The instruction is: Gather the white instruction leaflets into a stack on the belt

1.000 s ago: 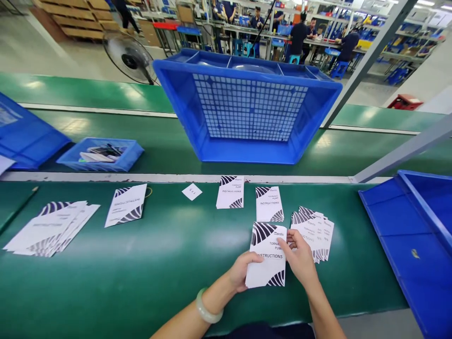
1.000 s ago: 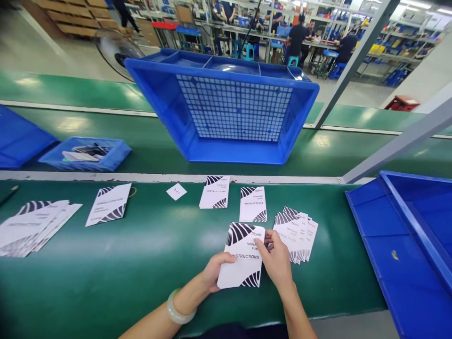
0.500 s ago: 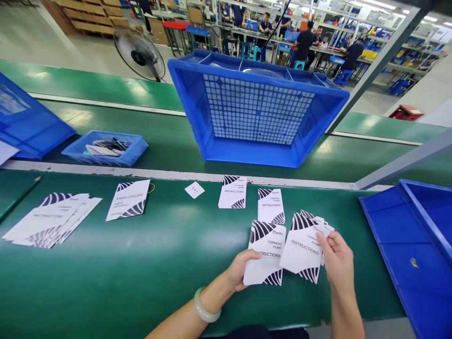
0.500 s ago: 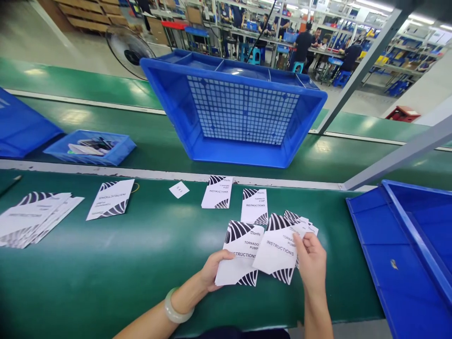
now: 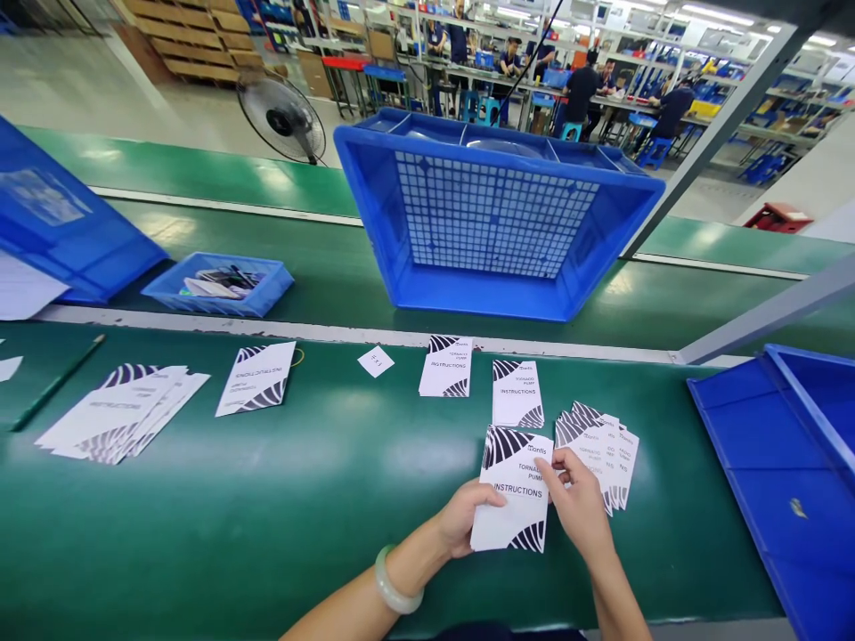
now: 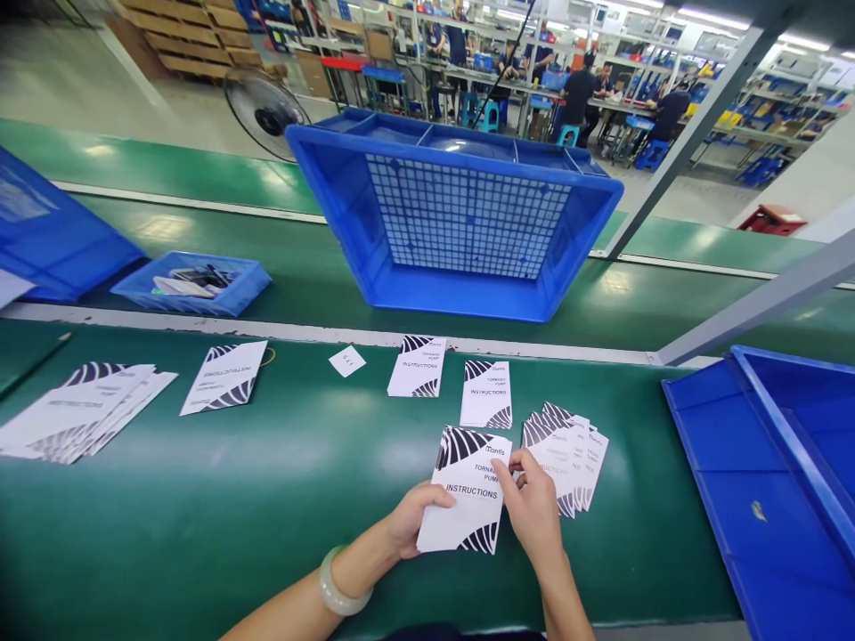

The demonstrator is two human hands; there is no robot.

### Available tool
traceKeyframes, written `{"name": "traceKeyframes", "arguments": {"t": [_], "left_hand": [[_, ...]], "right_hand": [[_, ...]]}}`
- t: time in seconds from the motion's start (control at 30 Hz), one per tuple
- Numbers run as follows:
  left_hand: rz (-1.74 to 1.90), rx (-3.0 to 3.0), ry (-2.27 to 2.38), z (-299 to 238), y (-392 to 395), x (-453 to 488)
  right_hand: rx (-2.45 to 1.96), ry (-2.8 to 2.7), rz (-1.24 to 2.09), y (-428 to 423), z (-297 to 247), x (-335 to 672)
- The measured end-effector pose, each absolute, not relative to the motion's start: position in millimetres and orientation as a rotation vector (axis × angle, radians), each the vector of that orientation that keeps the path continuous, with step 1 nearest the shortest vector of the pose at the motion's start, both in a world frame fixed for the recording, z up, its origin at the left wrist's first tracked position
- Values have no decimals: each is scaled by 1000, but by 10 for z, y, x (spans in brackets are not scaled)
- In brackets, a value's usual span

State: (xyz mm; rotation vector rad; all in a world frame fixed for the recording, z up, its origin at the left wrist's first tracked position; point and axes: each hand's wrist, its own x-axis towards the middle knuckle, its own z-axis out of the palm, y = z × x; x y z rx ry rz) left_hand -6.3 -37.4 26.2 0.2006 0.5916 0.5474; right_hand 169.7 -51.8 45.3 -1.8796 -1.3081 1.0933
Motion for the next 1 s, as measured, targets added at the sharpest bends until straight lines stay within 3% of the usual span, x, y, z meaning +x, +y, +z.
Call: {"name": "traceKeyframes", "arguments": {"t": [0.2,0.4,0.6,0.77,1.0], "left_hand": [[521,172,630,256,-382,-65],[543,203,491,281,-352,-102],[592,292,215,390,-332,-100],[579,214,403,284,-371,-71],[569,182,486,188,-395,-69]], "right_hand": [[-1858,-1294,985,-568,566,1812],[-1731,-768,969,-533,582,2311],[-2098,-1182,356,-473,506,2272],[-1883,-1327,1012,-541,565,1672],[-1818,-1151,1047,-557,541,1668]]}}
